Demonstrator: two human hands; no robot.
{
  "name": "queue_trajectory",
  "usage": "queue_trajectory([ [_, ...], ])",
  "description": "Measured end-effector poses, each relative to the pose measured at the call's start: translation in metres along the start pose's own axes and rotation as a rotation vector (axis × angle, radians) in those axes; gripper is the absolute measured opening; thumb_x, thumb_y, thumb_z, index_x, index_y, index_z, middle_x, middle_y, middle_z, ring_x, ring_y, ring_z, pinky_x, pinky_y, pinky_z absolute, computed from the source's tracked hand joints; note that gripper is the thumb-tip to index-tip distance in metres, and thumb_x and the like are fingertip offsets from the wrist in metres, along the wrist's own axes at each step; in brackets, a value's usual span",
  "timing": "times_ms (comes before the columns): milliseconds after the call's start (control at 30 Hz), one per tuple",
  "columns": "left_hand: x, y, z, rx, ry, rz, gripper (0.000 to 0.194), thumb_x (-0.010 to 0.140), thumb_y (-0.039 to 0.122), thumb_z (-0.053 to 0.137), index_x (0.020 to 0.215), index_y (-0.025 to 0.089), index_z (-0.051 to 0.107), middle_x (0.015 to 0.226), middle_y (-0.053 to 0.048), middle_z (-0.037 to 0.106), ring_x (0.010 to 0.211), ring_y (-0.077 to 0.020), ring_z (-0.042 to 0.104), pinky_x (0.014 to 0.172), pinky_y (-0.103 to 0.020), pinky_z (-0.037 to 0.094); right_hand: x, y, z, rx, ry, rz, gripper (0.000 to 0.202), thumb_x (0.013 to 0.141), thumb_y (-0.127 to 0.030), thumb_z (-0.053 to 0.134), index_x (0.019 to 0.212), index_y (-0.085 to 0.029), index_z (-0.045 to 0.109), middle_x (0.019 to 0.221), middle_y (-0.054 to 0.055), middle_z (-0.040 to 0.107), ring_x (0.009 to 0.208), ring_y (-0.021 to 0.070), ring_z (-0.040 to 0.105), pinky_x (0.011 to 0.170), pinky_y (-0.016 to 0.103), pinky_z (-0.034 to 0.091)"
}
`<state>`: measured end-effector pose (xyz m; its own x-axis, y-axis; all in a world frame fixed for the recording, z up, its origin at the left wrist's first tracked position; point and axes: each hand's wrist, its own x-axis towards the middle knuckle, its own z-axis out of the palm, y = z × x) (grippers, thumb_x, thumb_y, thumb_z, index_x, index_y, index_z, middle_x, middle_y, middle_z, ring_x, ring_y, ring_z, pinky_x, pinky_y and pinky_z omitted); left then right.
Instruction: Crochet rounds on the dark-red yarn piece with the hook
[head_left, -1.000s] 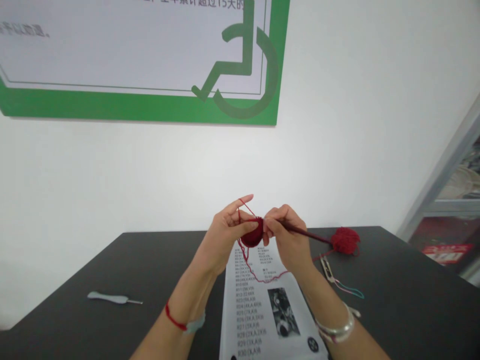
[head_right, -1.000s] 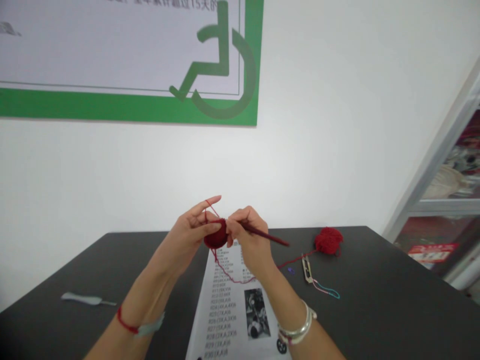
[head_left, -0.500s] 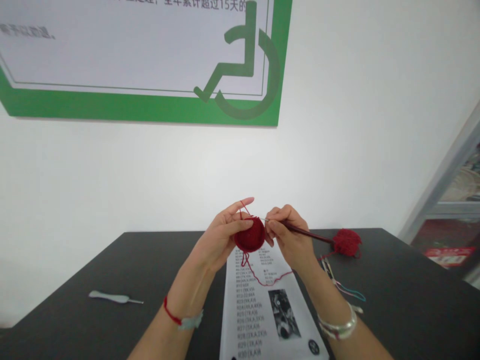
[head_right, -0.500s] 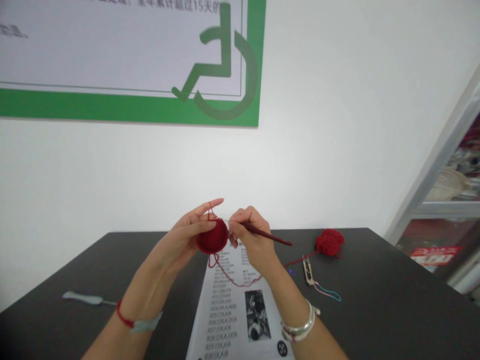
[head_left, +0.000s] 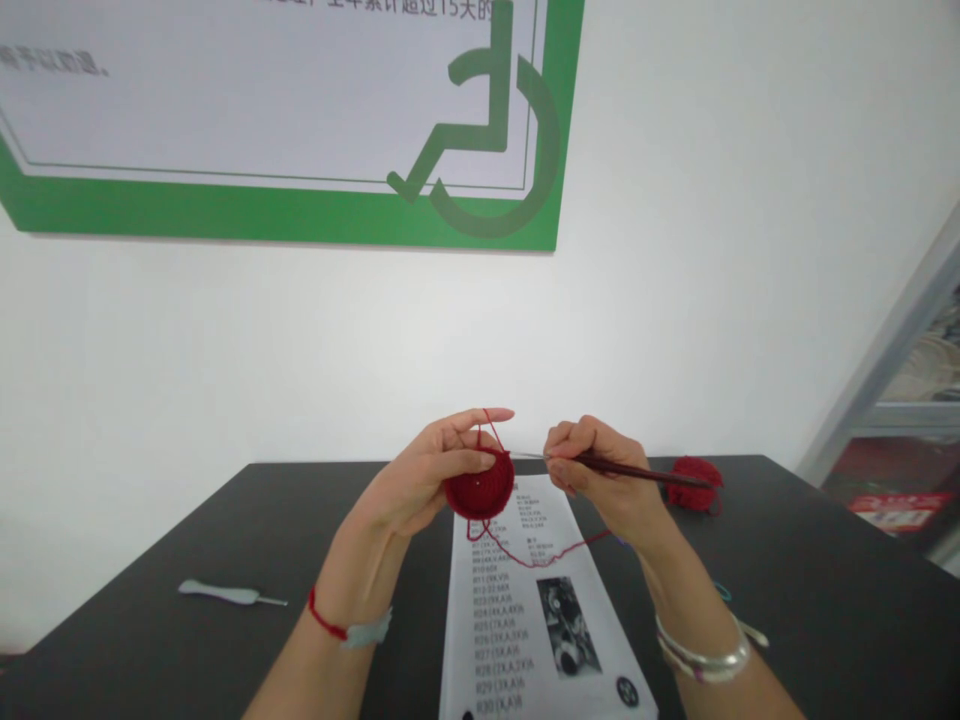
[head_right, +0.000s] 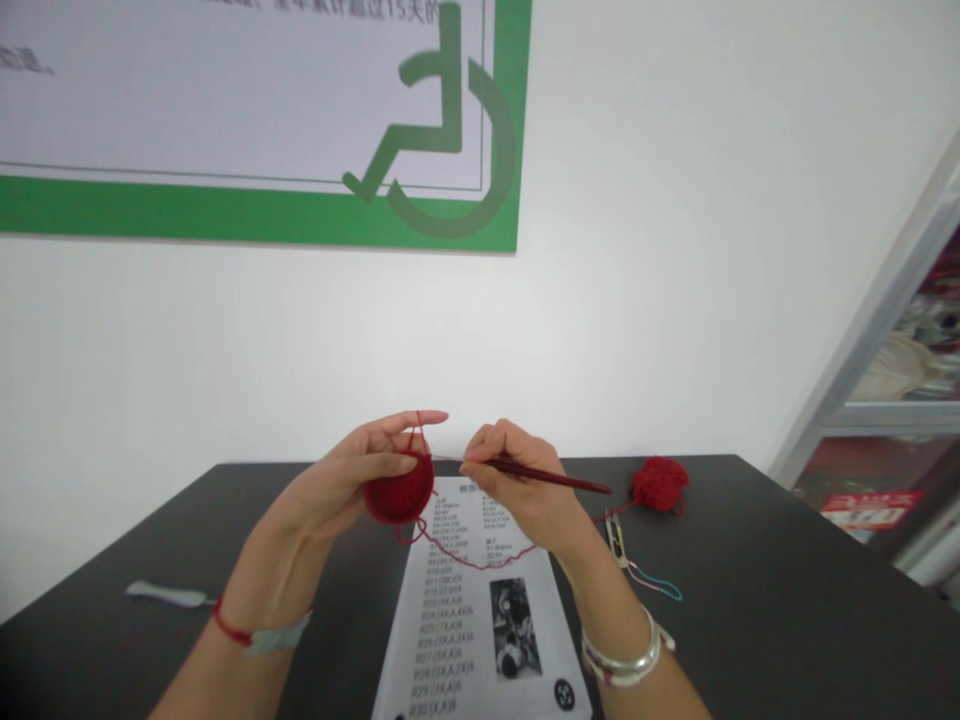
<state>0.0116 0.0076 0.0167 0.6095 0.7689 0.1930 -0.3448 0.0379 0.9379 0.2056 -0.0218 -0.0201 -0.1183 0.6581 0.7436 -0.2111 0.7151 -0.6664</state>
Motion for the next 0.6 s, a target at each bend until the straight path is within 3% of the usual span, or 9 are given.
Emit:
queue_trajectory([
  [200, 0.0, 0.0, -0.007, 0.065, -0.055, -0.053, 0.042, 0.063, 0.012, 0.075, 0.105, 0.011, 0.067, 0.071, -0.002, 0.067, 0.057, -0.0095, 0.057, 0.051, -0.019, 0.038, 0.001, 0.001, -0.008, 0.171, -0.075, 0.09, 0.015, 0.078, -0.01, 0.071, 0.073, -0.02, 0.061, 0.065, -0.004, 0.058, 0.051, 0.0058, 0.046, 0.044, 0.018, 0.033],
  [300, 0.002, -0.003, -0.001, 0.131, -0.022, 0.032, 0.038, 0.066, 0.013, 0.073, 0.104, 0.013, 0.067, 0.068, 0.0, 0.065, 0.056, -0.009, 0.055, 0.052, -0.02, 0.038, 0.004, 0.003, -0.005, 0.339, -0.079, 0.162, 0.014, 0.079, -0.014, 0.07, 0.071, -0.019, 0.059, 0.061, -0.005, 0.057, 0.044, 0.0055, 0.045, 0.038, 0.016, 0.035],
  [467, 0.006, -0.015, 0.019, 0.248, 0.225, 0.33, 0.036, 0.07, 0.011, 0.07, 0.106, 0.016, 0.064, 0.066, 0.004, 0.061, 0.058, -0.0081, 0.054, 0.056, -0.021, 0.041, 0.009, 0.007, 0.012, 0.432, 0.1, 0.225, 0.017, 0.079, -0.024, 0.07, 0.07, -0.019, 0.057, 0.057, -0.004, 0.06, 0.047, 0.0089, 0.051, 0.044, 0.023, 0.051],
  [600, 0.008, -0.019, 0.021, 0.22, 0.193, 0.285, 0.036, 0.072, 0.014, 0.07, 0.107, 0.015, 0.062, 0.067, 0.003, 0.064, 0.06, -0.0109, 0.058, 0.058, -0.024, 0.043, 0.009, 0.008, 0.021, 0.352, 0.25, 0.179, 0.017, 0.078, -0.024, 0.071, 0.068, -0.019, 0.058, 0.058, -0.004, 0.061, 0.051, 0.0079, 0.053, 0.052, 0.022, 0.054],
])
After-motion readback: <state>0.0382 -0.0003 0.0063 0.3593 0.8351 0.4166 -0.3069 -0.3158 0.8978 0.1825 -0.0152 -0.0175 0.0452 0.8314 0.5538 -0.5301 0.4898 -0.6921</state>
